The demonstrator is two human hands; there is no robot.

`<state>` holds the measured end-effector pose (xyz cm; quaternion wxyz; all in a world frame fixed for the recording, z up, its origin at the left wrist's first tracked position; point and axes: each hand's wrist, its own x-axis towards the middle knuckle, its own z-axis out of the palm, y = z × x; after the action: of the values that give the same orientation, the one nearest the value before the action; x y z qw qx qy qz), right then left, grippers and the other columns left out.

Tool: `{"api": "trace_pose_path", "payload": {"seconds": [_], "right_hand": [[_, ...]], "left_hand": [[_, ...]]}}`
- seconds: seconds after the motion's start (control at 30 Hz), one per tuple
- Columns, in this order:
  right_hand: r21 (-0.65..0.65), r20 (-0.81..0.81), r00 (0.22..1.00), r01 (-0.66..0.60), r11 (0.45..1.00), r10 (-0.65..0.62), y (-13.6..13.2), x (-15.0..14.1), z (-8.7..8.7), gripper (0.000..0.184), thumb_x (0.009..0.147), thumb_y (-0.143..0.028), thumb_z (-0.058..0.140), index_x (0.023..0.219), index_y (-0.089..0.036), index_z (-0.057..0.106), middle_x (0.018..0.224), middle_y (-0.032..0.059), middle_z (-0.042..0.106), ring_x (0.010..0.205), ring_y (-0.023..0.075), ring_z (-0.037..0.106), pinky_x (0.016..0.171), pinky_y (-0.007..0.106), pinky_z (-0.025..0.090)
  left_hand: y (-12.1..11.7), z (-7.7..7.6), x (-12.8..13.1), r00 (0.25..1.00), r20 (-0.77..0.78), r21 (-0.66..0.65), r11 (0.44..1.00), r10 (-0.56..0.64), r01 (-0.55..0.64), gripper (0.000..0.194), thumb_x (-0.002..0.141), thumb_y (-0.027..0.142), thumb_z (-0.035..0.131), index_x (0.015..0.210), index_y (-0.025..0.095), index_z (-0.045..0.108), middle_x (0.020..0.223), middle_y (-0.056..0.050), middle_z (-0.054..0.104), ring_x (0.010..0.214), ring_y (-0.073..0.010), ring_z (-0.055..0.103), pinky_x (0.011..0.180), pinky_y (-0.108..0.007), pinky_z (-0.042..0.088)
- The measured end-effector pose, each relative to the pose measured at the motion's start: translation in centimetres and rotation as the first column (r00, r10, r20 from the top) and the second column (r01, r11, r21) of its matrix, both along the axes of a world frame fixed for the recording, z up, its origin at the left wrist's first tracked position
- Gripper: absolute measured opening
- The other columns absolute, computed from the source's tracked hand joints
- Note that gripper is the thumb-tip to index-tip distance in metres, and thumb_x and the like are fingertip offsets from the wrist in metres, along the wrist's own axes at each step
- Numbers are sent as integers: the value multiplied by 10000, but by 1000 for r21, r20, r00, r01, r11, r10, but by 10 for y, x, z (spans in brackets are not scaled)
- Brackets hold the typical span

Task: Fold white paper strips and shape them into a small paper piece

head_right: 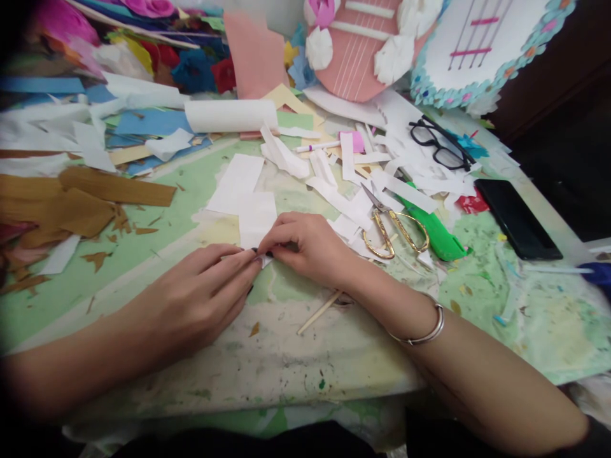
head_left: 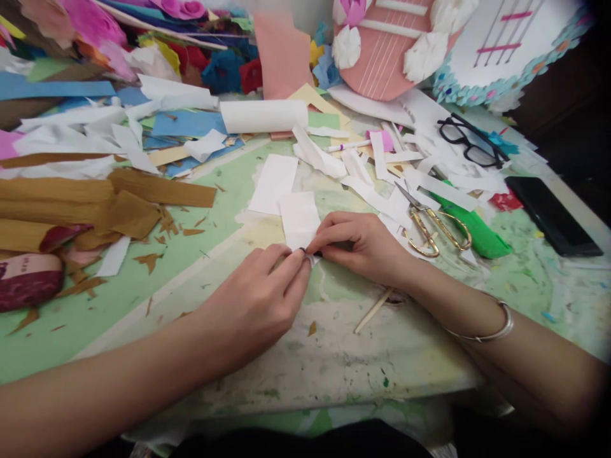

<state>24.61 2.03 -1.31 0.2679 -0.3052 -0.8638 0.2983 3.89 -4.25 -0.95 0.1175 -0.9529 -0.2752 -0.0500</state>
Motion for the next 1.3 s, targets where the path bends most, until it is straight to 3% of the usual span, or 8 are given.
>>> {"api": "trace_pose_path", "payload": {"seconds": [0.27, 0.43, 0.77, 1.1, 1.3], "right_hand": [[120, 66, 998, -15, 993, 7, -1, 0, -2, 225, 837, -82, 537, 878, -189, 731, 845, 41, 656, 794, 132, 592, 693, 246, 445], [66, 89, 996, -8, 998, 2, -2, 0, 1, 214, 835, -81, 544, 874, -191, 724, 845, 34, 647, 807, 133, 589, 705, 244, 436], [80, 115, 993, -16, 997, 7, -2, -1, 2, 220, 840, -80, 521, 864, -180, 716, 833, 45, 634, 810, 146, 578, 725, 259, 429], [-79, 59, 994, 95, 992, -91, -2, -1, 0, 217, 797, -117, 593, 1011, -152, 608, 781, -3, 606, 714, 110, 555, 661, 230, 418], [-94, 46, 996, 85, 992, -81, -1, -1, -1, 205, 790, -103, 585, 987, -156, 611, 792, -1, 609, 724, 110, 557, 670, 231, 422]], "left_hand": [[1, 2, 0, 998, 49, 58, 997, -49, 46, 262, 914, 112, 425, 1019, 4, 639, 1027, -212, 657, 982, -288, 610, 823, -448, 560], [3, 2, 0, 993, 118, 31, 999, -31, 28, 275, 894, 147, 484, 1056, -14, 639, 863, -163, 650, 859, -284, 618, 714, -438, 568], [6, -2, -3, 979, 183, 12, 996, -85, 85, 231, 899, 151, 508, 1058, 45, 637, 950, -143, 648, 963, -269, 590, 796, -416, 546], [9, 2, -4, 960, 264, -16, 994, -97, 105, 178, 902, 132, 486, 926, 79, 654, 926, -127, 663, 919, -244, 600, 749, -379, 542], [11, 2, 0, 963, 250, 22, 995, -99, 96, 207, 880, 90, 473, 998, 46, 637, 925, -141, 650, 892, -243, 588, 773, -403, 532]]}}
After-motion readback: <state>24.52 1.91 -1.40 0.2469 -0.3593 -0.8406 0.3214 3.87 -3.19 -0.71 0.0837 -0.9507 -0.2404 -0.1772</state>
